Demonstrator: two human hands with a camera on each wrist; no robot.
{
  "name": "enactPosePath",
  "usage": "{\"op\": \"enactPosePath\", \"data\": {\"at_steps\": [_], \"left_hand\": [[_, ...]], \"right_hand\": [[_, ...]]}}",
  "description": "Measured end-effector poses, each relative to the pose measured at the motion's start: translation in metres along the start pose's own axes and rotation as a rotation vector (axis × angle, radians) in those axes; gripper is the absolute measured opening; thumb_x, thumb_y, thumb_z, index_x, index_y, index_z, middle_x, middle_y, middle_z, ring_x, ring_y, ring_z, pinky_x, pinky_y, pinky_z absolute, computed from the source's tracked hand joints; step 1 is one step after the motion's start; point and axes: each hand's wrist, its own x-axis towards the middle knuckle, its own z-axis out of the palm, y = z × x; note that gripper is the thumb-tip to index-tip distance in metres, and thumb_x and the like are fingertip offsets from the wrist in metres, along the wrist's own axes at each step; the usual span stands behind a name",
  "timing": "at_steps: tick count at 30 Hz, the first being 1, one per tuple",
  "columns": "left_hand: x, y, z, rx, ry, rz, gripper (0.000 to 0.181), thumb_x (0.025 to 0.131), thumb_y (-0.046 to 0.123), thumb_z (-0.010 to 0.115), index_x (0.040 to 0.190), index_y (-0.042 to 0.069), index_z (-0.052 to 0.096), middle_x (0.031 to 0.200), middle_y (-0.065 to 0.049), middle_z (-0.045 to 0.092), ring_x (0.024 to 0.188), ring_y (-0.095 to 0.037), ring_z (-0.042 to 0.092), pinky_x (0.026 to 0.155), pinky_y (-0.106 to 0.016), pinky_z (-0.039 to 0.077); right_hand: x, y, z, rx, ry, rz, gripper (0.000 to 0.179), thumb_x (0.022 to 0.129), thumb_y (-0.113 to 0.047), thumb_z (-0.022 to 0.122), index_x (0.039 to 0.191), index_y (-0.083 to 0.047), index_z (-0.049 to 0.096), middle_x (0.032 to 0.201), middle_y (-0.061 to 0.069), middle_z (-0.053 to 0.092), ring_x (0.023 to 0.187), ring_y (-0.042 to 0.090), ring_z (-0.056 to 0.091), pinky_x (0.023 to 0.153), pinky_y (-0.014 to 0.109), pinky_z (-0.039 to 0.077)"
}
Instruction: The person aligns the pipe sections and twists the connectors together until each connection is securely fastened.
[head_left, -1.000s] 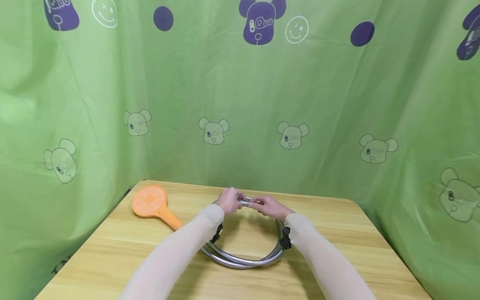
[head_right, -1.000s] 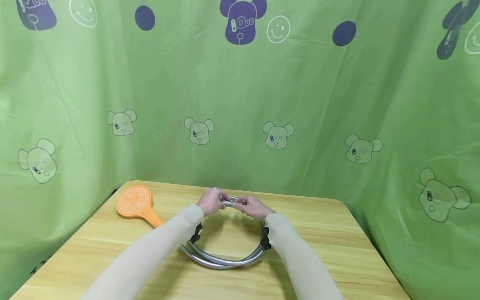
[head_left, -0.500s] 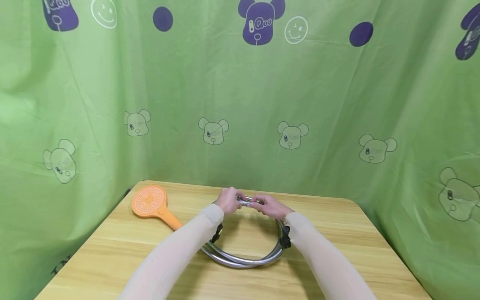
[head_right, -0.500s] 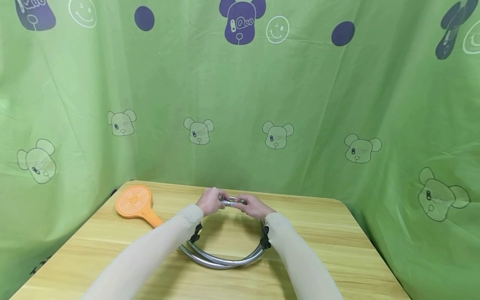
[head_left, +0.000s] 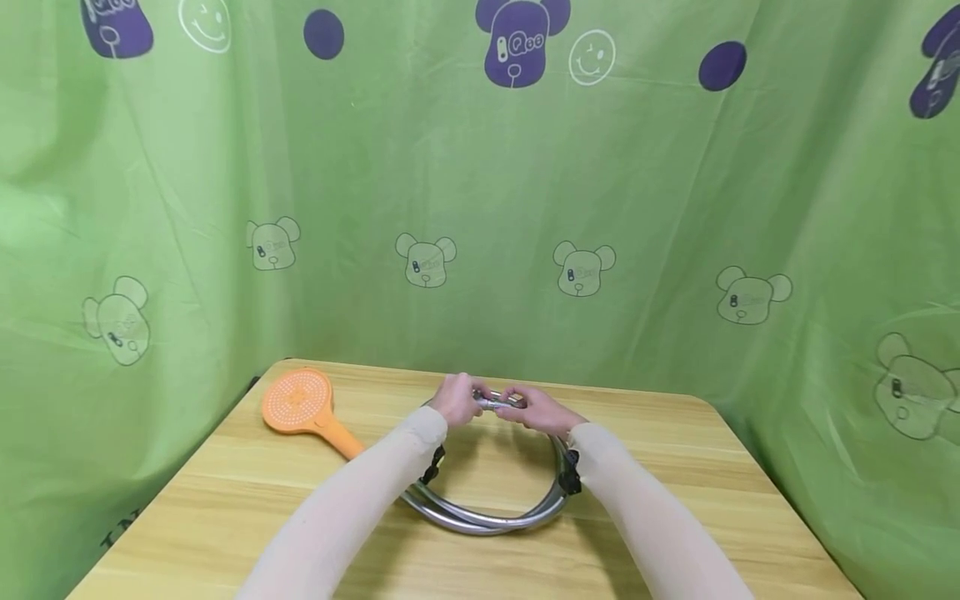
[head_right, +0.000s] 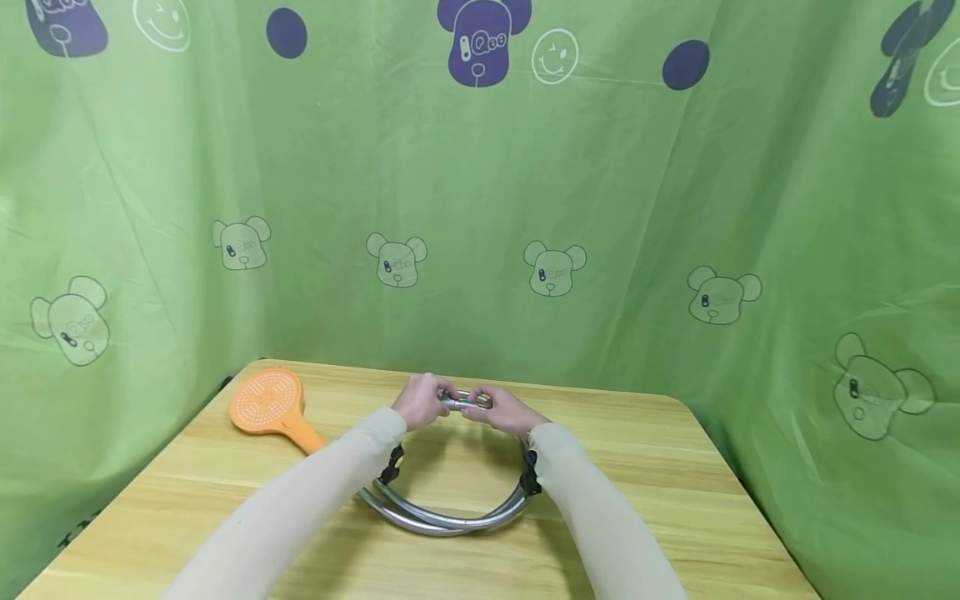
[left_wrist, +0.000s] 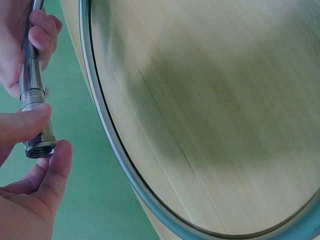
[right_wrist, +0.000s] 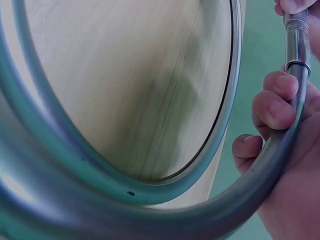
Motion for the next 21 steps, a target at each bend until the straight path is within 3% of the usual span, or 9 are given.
{"op": "enactPosePath", "data": {"at_steps": [4,11,21], "left_hand": [[0.0005,-0.0009,-0.0007,-0.002,-0.004,-0.002,0.031,0.074,-0.002,0.082,0.100,0.016,0.080,0.097,-0.004,0.075,0.082,-0.016,0.062,0.067,-0.025,0.052],[0.0014,-0.0002,-0.0012,-0.045,-0.021,-0.033,0.032,0.075,-0.004,0.080,0.101,0.016,0.079,0.095,-0.005,0.074,0.073,-0.015,0.061,0.058,-0.024,0.052],[0.0014,0.0004,-0.0018,-0.046,-0.027,-0.020,0.031,0.076,-0.003,0.080,0.100,0.016,0.079,0.092,-0.005,0.073,0.070,-0.015,0.060,0.056,-0.025,0.052]], "right_hand": [[0.0002,0.0010,0.0013,0.004,0.011,-0.037,0.020,0.097,-0.021,0.066,0.111,-0.009,0.058,0.070,-0.002,0.046,0.058,0.011,0.039,0.052,0.024,0.032],[0.0001,-0.0001,-0.0034,-0.043,-0.016,-0.038,0.028,0.103,-0.033,0.057,0.109,-0.007,0.065,0.070,-0.002,0.046,0.058,0.012,0.039,0.052,0.025,0.033],[0.0021,-0.0020,-0.0050,-0.009,-0.050,0.003,0.041,0.108,-0.033,0.046,0.116,0.000,0.069,0.065,-0.001,0.046,0.054,0.012,0.035,0.050,0.024,0.028]]}}
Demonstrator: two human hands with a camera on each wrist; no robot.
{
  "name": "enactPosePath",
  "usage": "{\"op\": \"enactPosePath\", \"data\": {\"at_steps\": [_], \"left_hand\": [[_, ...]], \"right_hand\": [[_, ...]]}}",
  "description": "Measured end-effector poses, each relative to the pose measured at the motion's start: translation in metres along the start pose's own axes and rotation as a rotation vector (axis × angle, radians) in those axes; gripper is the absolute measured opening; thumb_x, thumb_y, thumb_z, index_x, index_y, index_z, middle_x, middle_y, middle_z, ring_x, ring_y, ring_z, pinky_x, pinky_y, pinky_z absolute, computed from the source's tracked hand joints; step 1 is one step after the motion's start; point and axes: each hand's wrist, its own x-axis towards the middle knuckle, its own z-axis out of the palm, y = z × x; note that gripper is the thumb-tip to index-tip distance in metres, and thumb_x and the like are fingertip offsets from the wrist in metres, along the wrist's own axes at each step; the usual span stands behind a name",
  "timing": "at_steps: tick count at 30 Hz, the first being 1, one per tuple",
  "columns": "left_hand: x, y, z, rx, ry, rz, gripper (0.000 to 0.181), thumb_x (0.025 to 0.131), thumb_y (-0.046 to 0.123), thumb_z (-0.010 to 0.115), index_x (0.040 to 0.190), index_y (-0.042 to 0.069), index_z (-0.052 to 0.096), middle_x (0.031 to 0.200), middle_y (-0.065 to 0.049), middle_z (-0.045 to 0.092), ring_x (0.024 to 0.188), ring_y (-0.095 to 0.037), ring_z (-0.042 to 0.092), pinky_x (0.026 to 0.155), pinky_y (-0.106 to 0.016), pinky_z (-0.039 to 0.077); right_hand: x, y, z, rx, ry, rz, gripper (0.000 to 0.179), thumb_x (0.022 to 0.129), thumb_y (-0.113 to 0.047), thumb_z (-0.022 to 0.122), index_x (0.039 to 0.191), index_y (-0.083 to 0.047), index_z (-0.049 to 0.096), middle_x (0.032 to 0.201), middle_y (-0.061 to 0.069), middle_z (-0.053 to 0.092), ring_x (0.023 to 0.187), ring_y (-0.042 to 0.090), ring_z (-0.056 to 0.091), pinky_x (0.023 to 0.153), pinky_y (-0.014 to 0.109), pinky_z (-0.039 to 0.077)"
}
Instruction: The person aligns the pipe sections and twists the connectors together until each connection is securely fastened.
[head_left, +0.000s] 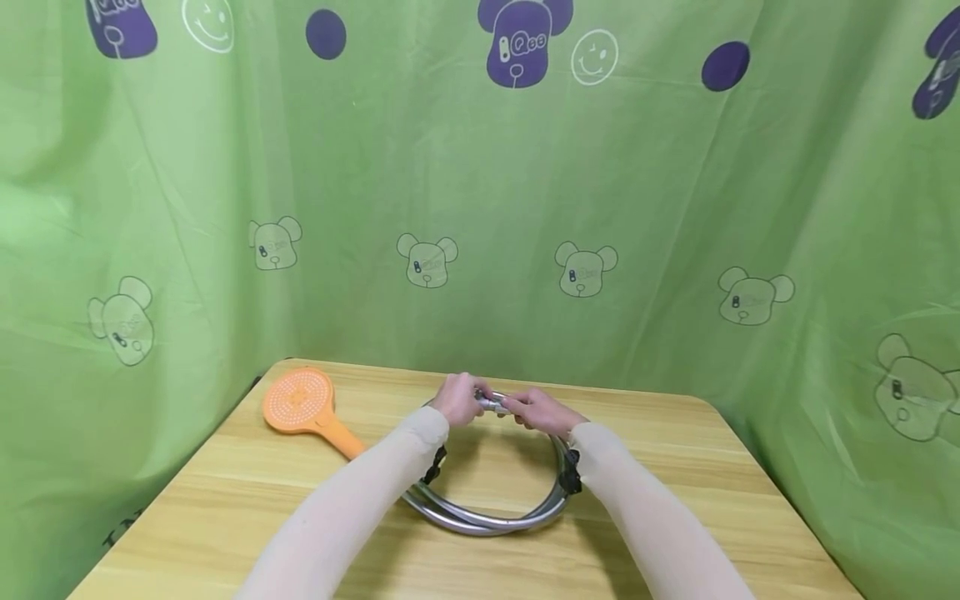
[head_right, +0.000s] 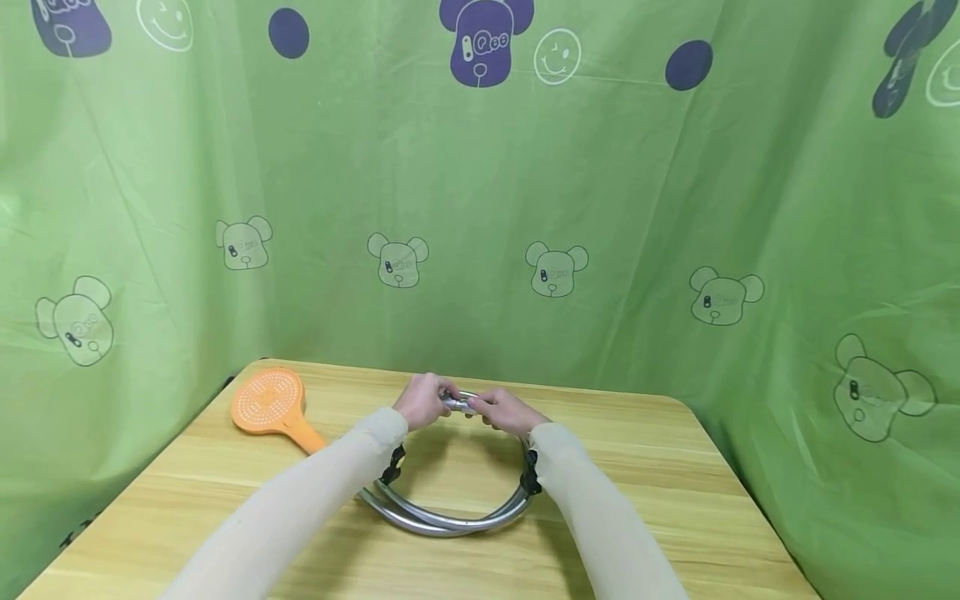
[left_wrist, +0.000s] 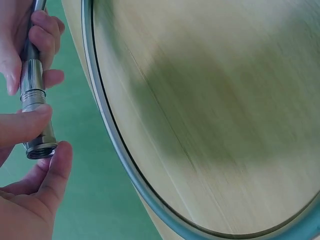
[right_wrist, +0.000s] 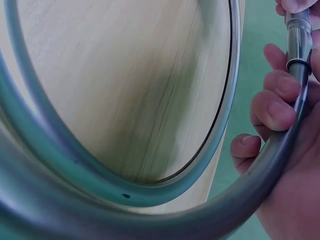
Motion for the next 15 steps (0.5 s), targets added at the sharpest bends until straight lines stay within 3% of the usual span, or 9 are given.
{"op": "enactPosePath", "data": {"at_steps": [4,8,11,15], "left_hand": [[-0.0002,-0.0014,0.0004,0.019,0.015,0.005,0.030,0.076,-0.002,0.081,0.100,0.016,0.079,0.096,-0.006,0.074,0.076,-0.015,0.061,0.059,-0.024,0.052],[-0.0013,-0.0019,0.0000,0.028,0.024,0.009,0.031,0.075,-0.002,0.081,0.099,0.016,0.080,0.097,-0.005,0.075,0.079,-0.016,0.061,0.061,-0.024,0.052],[-0.0024,-0.0013,-0.0006,0.019,0.023,0.009,0.031,0.074,-0.003,0.081,0.099,0.016,0.080,0.097,-0.006,0.074,0.078,-0.017,0.061,0.061,-0.024,0.051],[-0.0028,0.0001,-0.0012,0.023,0.024,0.007,0.031,0.074,-0.003,0.081,0.099,0.016,0.079,0.097,-0.006,0.074,0.078,-0.016,0.060,0.061,-0.024,0.051]], "right_hand": [[-0.0012,-0.0024,0.0028,0.025,0.016,0.027,0.038,0.104,-0.040,0.053,0.121,-0.007,0.063,0.066,-0.003,0.044,0.055,0.011,0.036,0.052,0.024,0.029],[-0.0027,-0.0039,0.0059,0.022,0.032,-0.005,0.027,0.099,-0.029,0.063,0.116,-0.009,0.055,0.068,-0.004,0.044,0.058,0.011,0.037,0.054,0.024,0.032],[-0.0035,-0.0037,0.0070,0.007,0.032,-0.035,0.020,0.100,-0.018,0.062,0.113,-0.007,0.053,0.070,-0.003,0.046,0.058,0.011,0.038,0.053,0.023,0.032],[-0.0032,-0.0026,0.0058,-0.013,0.017,-0.057,0.015,0.101,-0.018,0.059,0.112,-0.008,0.055,0.072,-0.002,0.046,0.058,0.011,0.038,0.053,0.022,0.032]]}}
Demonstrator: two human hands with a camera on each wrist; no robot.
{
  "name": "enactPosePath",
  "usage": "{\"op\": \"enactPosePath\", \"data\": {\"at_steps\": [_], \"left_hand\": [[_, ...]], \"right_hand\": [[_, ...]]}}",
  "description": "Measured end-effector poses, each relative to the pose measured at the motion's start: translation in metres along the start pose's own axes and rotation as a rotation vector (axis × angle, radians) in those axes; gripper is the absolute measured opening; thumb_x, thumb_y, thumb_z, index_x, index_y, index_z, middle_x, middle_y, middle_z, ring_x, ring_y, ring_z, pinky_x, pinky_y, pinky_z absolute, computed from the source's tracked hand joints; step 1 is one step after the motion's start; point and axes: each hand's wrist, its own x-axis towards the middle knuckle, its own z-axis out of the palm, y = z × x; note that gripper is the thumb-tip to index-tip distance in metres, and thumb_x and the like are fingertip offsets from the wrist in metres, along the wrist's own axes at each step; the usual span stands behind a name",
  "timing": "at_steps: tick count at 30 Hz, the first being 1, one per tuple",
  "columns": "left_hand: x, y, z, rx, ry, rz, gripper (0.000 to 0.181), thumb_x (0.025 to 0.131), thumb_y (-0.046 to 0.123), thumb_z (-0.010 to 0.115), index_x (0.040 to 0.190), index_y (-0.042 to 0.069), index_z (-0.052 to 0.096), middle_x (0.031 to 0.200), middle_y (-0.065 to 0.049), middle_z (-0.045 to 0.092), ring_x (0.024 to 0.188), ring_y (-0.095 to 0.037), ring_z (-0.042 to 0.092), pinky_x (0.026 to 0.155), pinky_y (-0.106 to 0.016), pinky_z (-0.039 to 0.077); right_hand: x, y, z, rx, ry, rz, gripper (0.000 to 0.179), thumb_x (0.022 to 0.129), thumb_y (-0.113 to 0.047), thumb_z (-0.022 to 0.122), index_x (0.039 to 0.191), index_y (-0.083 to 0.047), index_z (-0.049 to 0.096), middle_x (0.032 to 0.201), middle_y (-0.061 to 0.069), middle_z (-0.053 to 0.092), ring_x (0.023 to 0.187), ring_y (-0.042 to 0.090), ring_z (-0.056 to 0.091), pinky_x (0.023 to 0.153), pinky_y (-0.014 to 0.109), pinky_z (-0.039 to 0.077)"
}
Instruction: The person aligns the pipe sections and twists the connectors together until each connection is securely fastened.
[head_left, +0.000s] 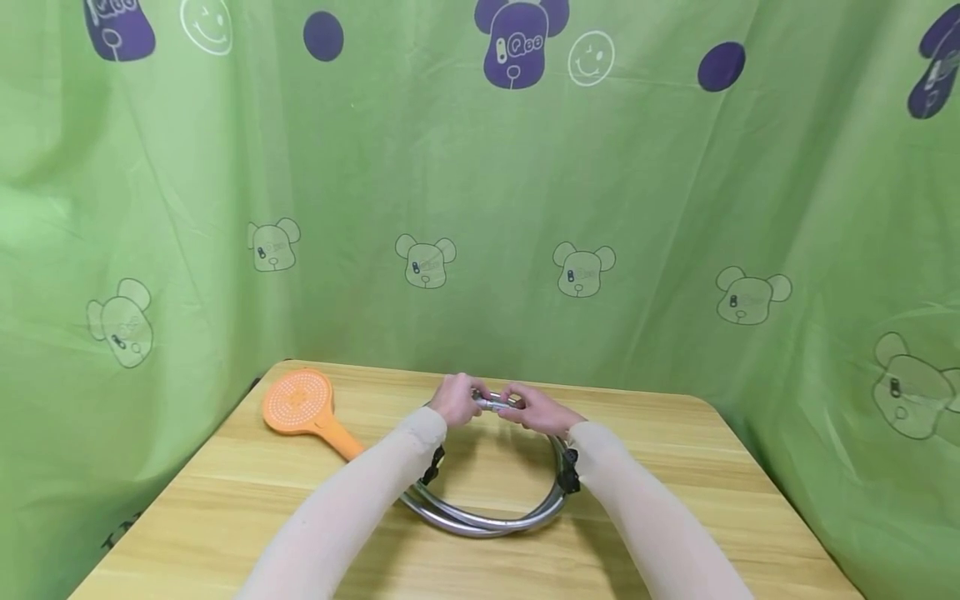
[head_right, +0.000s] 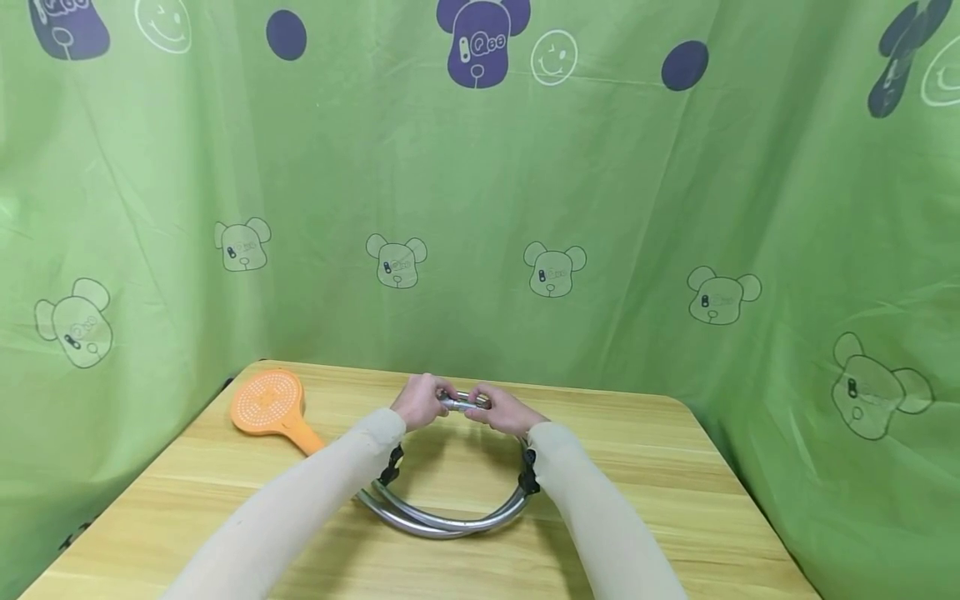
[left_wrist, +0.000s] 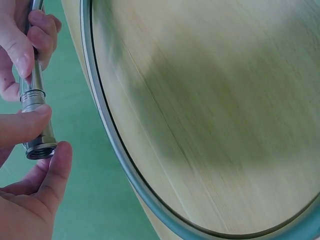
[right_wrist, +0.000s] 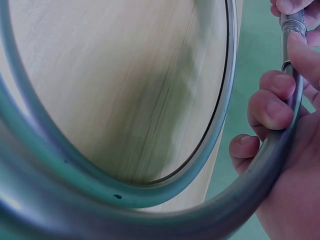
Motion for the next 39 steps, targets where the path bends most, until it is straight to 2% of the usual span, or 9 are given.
{"op": "enactPosePath", "data": {"at_steps": [6,12,16,19,22,27,33,39], "left_hand": [[0.0011,0.0008,0.0004,-0.007,-0.004,-0.017,0.031,0.075,-0.003,0.081,0.099,0.016,0.079,0.098,-0.006,0.075,0.078,-0.015,0.061,0.061,-0.024,0.052],[0.0001,0.0026,0.0009,-0.014,-0.009,-0.017,0.031,0.074,-0.003,0.081,0.100,0.015,0.079,0.098,-0.007,0.074,0.078,-0.017,0.060,0.059,-0.024,0.051],[-0.0006,0.0029,0.0004,-0.004,-0.003,0.000,0.032,0.074,-0.003,0.081,0.099,0.016,0.079,0.095,-0.007,0.074,0.078,-0.017,0.059,0.059,-0.024,0.050],[-0.0004,0.0019,0.0000,-0.005,-0.005,0.001,0.032,0.074,-0.004,0.081,0.099,0.015,0.079,0.095,-0.007,0.074,0.077,-0.017,0.060,0.059,-0.024,0.051],[0.0001,0.0002,-0.0002,-0.003,-0.005,0.001,0.032,0.074,-0.004,0.080,0.100,0.015,0.079,0.097,-0.007,0.074,0.077,-0.016,0.060,0.059,-0.024,0.051],[0.0005,-0.0011,-0.0004,0.004,0.005,0.005,0.033,0.074,-0.004,0.081,0.100,0.016,0.079,0.096,-0.005,0.075,0.077,-0.015,0.060,0.061,-0.024,0.051],[0.0005,-0.0010,0.0008,-0.009,-0.004,-0.006,0.032,0.075,-0.003,0.081,0.101,0.015,0.079,0.096,-0.005,0.075,0.078,-0.015,0.061,0.062,-0.024,0.052],[0.0001,0.0012,0.0000,-0.035,-0.012,-0.024,0.032,0.075,-0.005,0.080,0.101,0.015,0.079,0.099,-0.007,0.075,0.079,-0.016,0.062,0.060,-0.024,0.053]], "right_hand": [[0.0030,0.0038,-0.0035,-0.032,-0.018,-0.001,0.017,0.103,-0.029,0.057,0.107,-0.012,0.061,0.069,-0.002,0.046,0.056,0.011,0.039,0.052,0.023,0.033],[0.0050,0.0054,-0.0053,-0.050,-0.045,0.000,0.033,0.108,-0.025,0.044,0.113,0.001,0.065,0.066,-0.002,0.043,0.055,0.012,0.036,0.051,0.024,0.030],[0.0059,0.0060,-0.0055,-0.027,-0.057,0.013,0.039,0.110,-0.024,0.039,0.117,0.002,0.066,0.063,-0.002,0.042,0.053,0.011,0.034,0.049,0.024,0.028],[0.0055,0.0038,-0.0049,0.001,-0.047,0.035,0.039,0.109,-0.030,0.041,0.119,-0.003,0.067,0.063,-0.002,0.042,0.053,0.011,0.034,0.050,0.024,0.027],[0.0040,0.0008,-0.0033,0.009,-0.029,0.047,0.033,0.105,-0.034,0.051,0.120,-0.008,0.063,0.067,-0.002,0.044,0.056,0.012,0.035,0.052,0.024,0.029],[0.0007,-0.0016,-0.0006,0.007,0.002,0.019,0.025,0.099,-0.024,0.064,0.116,-0.009,0.055,0.071,-0.002,0.045,0.059,0.012,0.037,0.053,0.024,0.032],[-0.0021,-0.0028,-0.0004,-0.013,0.009,-0.016,0.019,0.100,-0.024,0.062,0.111,-0.008,0.058,0.072,-0.001,0.046,0.059,0.012,0.039,0.053,0.023,0.033],[-0.0002,-0.0025,-0.0042,-0.022,-0.011,0.017,0.020,0.103,-0.031,0.056,0.107,-0.013,0.062,0.071,-0.001,0.046,0.058,0.013,0.039,0.053,0.025,0.034]]}}
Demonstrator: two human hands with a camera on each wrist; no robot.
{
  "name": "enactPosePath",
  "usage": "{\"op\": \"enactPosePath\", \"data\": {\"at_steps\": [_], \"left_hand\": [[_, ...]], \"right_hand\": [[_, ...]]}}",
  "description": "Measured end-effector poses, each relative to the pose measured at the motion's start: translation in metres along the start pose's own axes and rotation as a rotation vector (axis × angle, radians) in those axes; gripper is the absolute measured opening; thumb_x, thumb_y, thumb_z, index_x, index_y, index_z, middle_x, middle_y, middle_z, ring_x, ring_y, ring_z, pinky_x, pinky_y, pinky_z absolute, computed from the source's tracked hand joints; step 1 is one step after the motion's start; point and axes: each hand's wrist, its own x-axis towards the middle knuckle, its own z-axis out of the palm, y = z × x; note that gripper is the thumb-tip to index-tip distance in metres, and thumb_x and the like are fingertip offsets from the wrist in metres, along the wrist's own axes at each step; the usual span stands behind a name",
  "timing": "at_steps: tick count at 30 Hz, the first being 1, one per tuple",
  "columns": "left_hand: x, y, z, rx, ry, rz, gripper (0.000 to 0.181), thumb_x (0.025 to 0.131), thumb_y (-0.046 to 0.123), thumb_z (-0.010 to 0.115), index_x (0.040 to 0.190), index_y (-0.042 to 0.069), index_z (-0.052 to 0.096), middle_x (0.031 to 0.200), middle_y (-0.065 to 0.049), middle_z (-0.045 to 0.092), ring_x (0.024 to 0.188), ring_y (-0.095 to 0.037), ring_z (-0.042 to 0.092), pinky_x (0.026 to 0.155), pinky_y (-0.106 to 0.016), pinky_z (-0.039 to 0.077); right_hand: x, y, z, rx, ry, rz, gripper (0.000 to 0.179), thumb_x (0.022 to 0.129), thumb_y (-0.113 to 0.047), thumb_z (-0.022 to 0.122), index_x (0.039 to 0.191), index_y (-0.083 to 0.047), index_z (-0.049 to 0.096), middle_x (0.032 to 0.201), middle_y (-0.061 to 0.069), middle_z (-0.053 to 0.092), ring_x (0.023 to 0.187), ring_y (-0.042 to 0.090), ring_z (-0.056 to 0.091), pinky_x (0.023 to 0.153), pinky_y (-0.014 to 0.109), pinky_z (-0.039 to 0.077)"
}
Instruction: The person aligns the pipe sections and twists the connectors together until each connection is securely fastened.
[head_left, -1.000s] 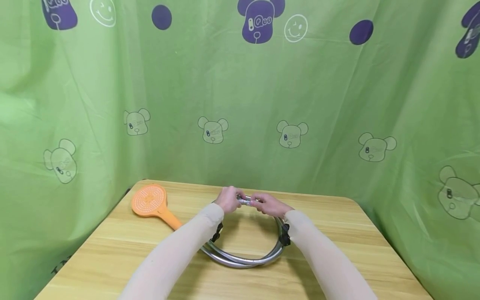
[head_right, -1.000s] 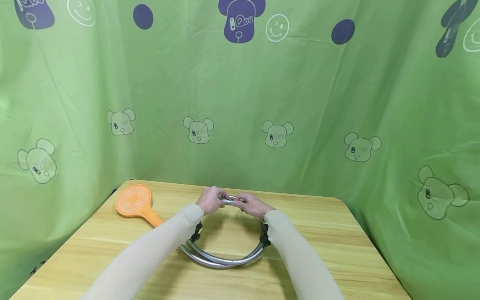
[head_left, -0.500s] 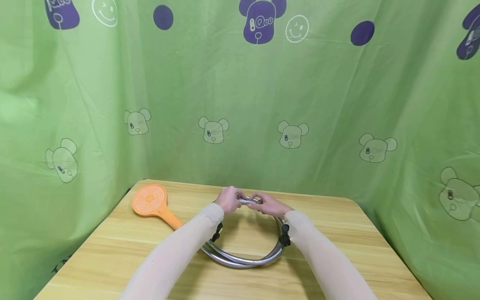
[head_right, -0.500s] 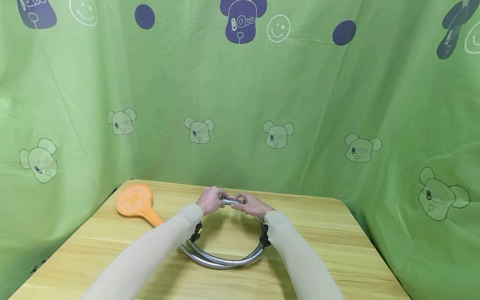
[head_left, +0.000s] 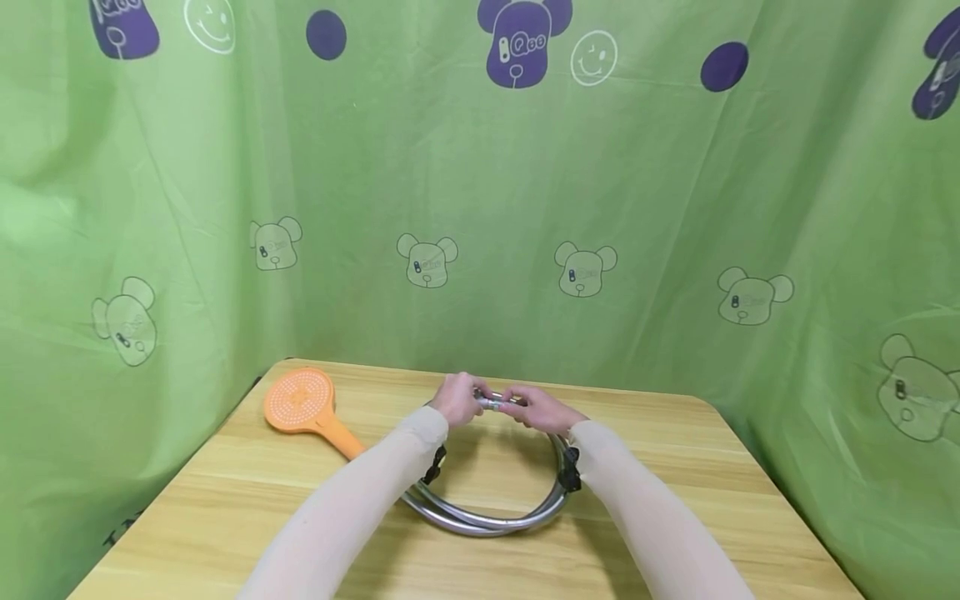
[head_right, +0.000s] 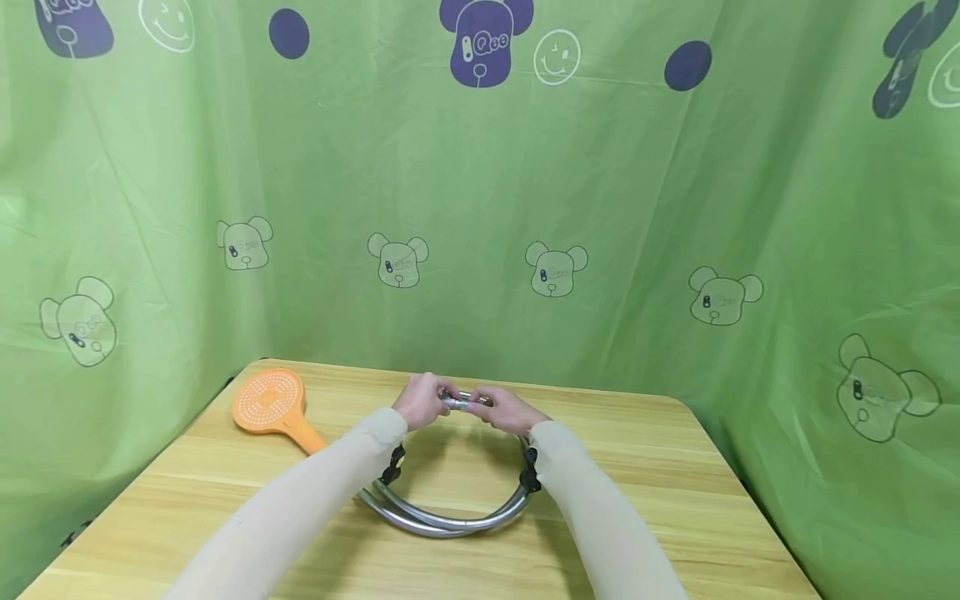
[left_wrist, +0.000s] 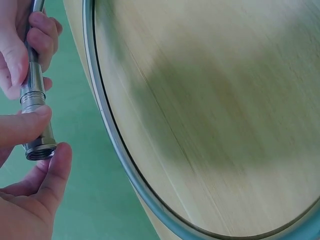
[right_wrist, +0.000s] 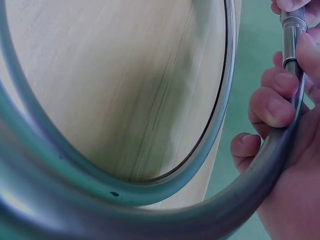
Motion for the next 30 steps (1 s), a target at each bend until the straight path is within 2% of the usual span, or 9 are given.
{"op": "enactPosePath", "data": {"at_steps": [8,11,15,20,30], "left_hand": [[0.0007,0.0012,0.0006,0.008,0.004,-0.005,0.031,0.075,-0.003,0.081,0.100,0.015,0.079,0.095,-0.006,0.074,0.075,-0.016,0.060,0.058,-0.025,0.050],[0.0012,0.0008,-0.0002,0.000,0.001,-0.004,0.032,0.075,-0.004,0.080,0.100,0.015,0.079,0.097,-0.006,0.074,0.076,-0.016,0.060,0.058,-0.025,0.051],[0.0023,0.0000,-0.0013,-0.007,0.005,-0.007,0.032,0.075,-0.005,0.079,0.099,0.017,0.079,0.099,-0.006,0.075,0.077,-0.016,0.060,0.058,-0.025,0.051],[0.0021,-0.0014,-0.0007,-0.003,0.008,0.008,0.033,0.075,-0.005,0.079,0.099,0.017,0.079,0.098,-0.005,0.074,0.078,-0.016,0.060,0.059,-0.025,0.051],[-0.0004,-0.0024,0.0025,0.027,0.032,0.030,0.033,0.074,-0.003,0.081,0.100,0.016,0.079,0.097,-0.004,0.075,0.080,-0.016,0.062,0.062,-0.024,0.051]], "right_hand": [[0.0030,0.0032,-0.0020,0.019,-0.026,0.038,0.036,0.108,-0.029,0.045,0.116,0.000,0.065,0.069,-0.001,0.044,0.057,0.013,0.036,0.055,0.026,0.031],[0.0039,0.0028,-0.0013,0.034,-0.012,0.060,0.035,0.106,-0.035,0.049,0.116,-0.006,0.065,0.069,-0.002,0.044,0.057,0.012,0.036,0.054,0.025,0.031],[0.0032,0.0004,-0.0002,0.032,0.011,0.044,0.027,0.101,-0.037,0.059,0.115,-0.014,0.061,0.070,-0.004,0.045,0.059,0.011,0.038,0.056,0.025,0.033],[0.0012,0.0005,0.0009,0.033,0.013,0.014,0.021,0.100,-0.027,0.062,0.113,-0.012,0.057,0.071,-0.003,0.046,0.060,0.011,0.039,0.055,0.024,0.033],[0.0018,0.0017,-0.0006,-0.014,0.007,-0.007,0.026,0.103,-0.034,0.057,0.112,-0.010,0.064,0.071,-0.002,0.047,0.058,0.012,0.040,0.053,0.024,0.034]]}}
